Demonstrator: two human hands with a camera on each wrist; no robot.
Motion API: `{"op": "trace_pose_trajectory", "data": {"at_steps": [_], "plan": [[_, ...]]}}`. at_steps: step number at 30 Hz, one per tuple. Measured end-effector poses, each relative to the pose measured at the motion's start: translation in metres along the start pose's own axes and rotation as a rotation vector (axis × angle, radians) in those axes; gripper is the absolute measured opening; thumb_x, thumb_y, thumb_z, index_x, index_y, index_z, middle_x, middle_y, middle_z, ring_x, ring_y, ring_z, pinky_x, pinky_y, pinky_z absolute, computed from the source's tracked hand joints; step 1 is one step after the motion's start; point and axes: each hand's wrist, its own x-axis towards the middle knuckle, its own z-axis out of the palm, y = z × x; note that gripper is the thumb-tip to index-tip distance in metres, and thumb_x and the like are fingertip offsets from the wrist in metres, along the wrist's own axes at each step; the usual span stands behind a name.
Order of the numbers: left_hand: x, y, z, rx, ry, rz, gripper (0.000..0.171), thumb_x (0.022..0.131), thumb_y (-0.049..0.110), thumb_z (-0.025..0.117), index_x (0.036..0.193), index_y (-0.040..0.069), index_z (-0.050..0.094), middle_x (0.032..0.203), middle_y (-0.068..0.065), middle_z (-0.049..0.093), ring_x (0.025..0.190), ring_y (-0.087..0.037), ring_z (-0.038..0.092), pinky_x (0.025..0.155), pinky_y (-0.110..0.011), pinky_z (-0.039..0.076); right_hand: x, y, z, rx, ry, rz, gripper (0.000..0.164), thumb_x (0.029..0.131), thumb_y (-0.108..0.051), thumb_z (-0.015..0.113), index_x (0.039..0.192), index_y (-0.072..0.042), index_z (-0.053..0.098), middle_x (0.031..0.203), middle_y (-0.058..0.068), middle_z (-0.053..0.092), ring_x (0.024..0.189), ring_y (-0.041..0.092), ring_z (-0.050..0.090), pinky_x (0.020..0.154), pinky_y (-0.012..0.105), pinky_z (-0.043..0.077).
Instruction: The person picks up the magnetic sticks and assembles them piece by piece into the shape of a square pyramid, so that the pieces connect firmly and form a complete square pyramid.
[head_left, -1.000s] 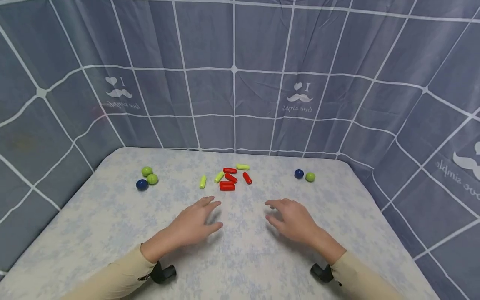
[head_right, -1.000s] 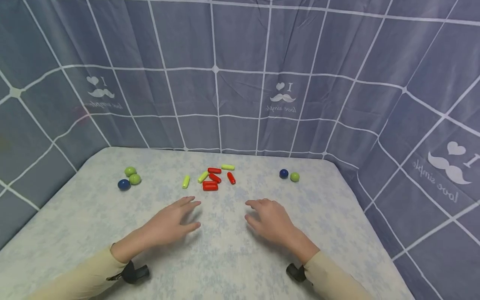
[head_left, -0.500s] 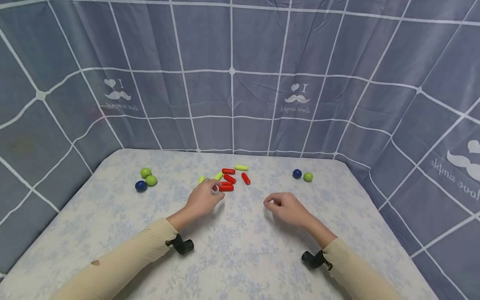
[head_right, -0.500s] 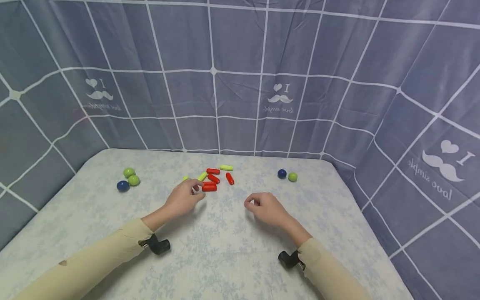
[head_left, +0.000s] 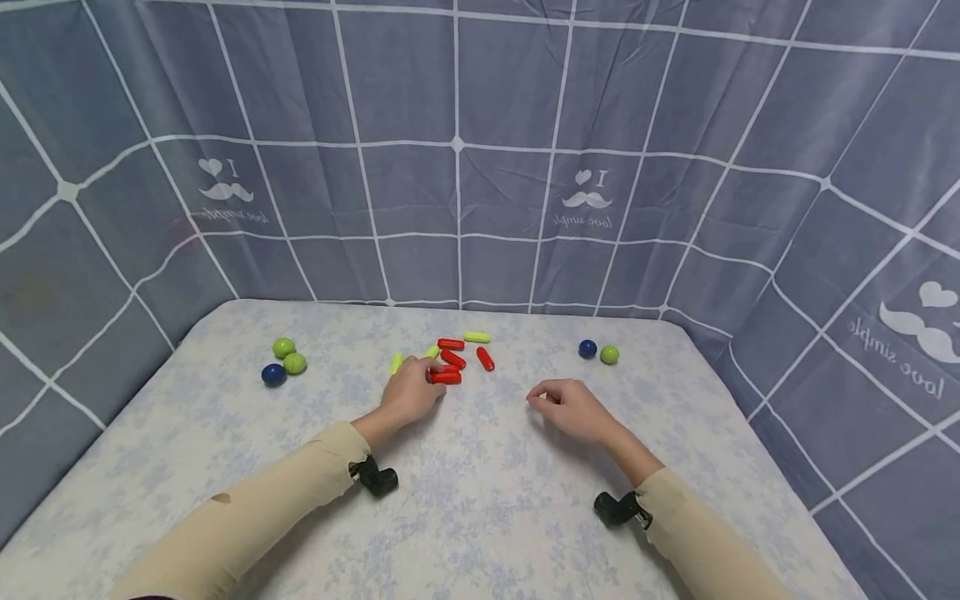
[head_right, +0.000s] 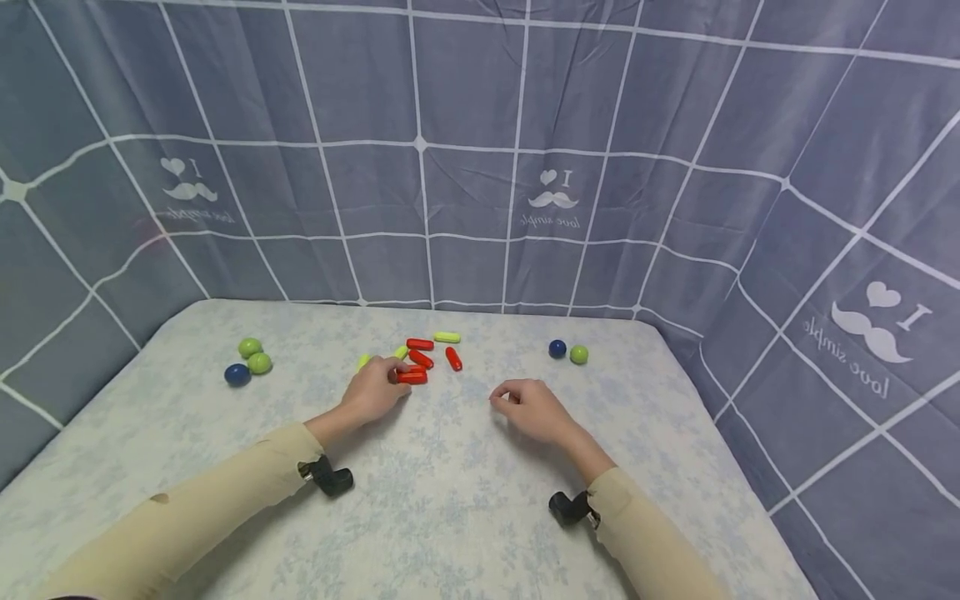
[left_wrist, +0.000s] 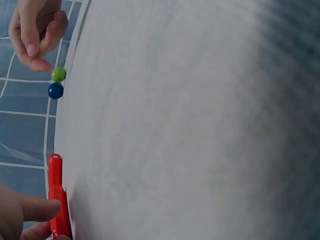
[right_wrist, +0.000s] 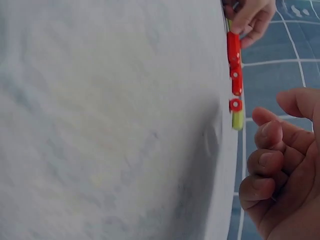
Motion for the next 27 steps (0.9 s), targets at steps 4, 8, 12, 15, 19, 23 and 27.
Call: {"op": "trace_pose_trajectory", "data": {"at_steps": [4, 8, 12, 15, 19, 23, 27], "plan": [[0.001, 0.0, 0.002, 0.021, 0.014, 0.01, 0.029, 0.09, 0.016, 0.075, 0.118, 0.011, 0.072, 0.098, -0.009, 0.06, 0.08, -0.021, 0.053, 0.065, -0.032, 0.041, 0.003, 0.005, -0.006, 0.016, 0.027, 0.018, 0.023, 0.1, -0.028, 0.062, 0.11, -0.012, 0.076, 0.06, -0.002, 0.049, 0.054, 0.011, 0.041, 0.056, 0.029, 0.038], [0.001, -0.001, 0.002, 0.013, 0.001, -0.005, 0.023, 0.089, 0.016, 0.075, 0.112, 0.012, 0.074, 0.099, -0.008, 0.06, 0.08, -0.02, 0.053, 0.065, -0.031, 0.043, 0.005, 0.011, -0.012, 0.017, 0.039, 0.038, 0.024, 0.1, -0.028, 0.062, 0.111, -0.011, 0.076, 0.061, 0.001, 0.053, 0.054, 0.012, 0.044, 0.058, 0.031, 0.04], [0.0, -0.001, 0.003, 0.009, -0.016, -0.014, 0.022, 0.09, 0.017, 0.075, 0.111, 0.013, 0.076, 0.099, -0.007, 0.061, 0.08, -0.019, 0.055, 0.064, -0.03, 0.043, 0.008, 0.021, -0.014, 0.012, 0.045, 0.062, 0.023, 0.101, -0.028, 0.061, 0.11, -0.012, 0.076, 0.062, 0.002, 0.056, 0.053, 0.013, 0.045, 0.057, 0.032, 0.04], [-0.001, -0.001, 0.001, 0.008, -0.031, -0.015, 0.022, 0.09, 0.017, 0.076, 0.111, 0.014, 0.077, 0.096, -0.005, 0.063, 0.079, -0.018, 0.055, 0.063, -0.029, 0.043, 0.011, 0.03, -0.014, 0.008, 0.062, 0.07, 0.023, 0.101, -0.028, 0.061, 0.11, -0.012, 0.075, 0.06, -0.001, 0.054, 0.053, 0.012, 0.045, 0.056, 0.03, 0.039], [-0.004, -0.001, -0.001, 0.005, -0.062, -0.017, 0.021, 0.089, 0.017, 0.076, 0.11, 0.014, 0.078, 0.085, -0.002, 0.063, 0.072, -0.017, 0.053, 0.057, -0.027, 0.039, 0.014, 0.039, -0.017, 0.02, 0.102, 0.087, 0.024, 0.1, -0.027, 0.062, 0.112, -0.01, 0.075, 0.058, -0.002, 0.05, 0.054, 0.013, 0.045, 0.055, 0.029, 0.038], [-0.007, 0.002, -0.003, 0.002, -0.101, -0.014, 0.021, 0.088, 0.015, 0.076, 0.109, 0.012, 0.079, 0.077, 0.0, 0.063, 0.062, -0.014, 0.05, 0.054, -0.026, 0.036, 0.016, 0.043, -0.023, 0.063, 0.16, 0.133, 0.026, 0.1, -0.025, 0.062, 0.115, -0.008, 0.074, 0.065, 0.002, 0.053, 0.061, 0.016, 0.047, 0.059, 0.031, 0.04], [-0.012, 0.006, -0.004, -0.016, -0.129, 0.001, 0.02, 0.086, 0.013, 0.076, 0.105, 0.009, 0.079, 0.074, 0.0, 0.064, 0.062, -0.014, 0.05, 0.055, -0.026, 0.038, 0.018, 0.05, -0.028, 0.131, 0.216, 0.178, 0.03, 0.101, -0.025, 0.062, 0.12, -0.005, 0.071, 0.071, 0.004, 0.054, 0.067, 0.017, 0.048, 0.063, 0.031, 0.041]]}}
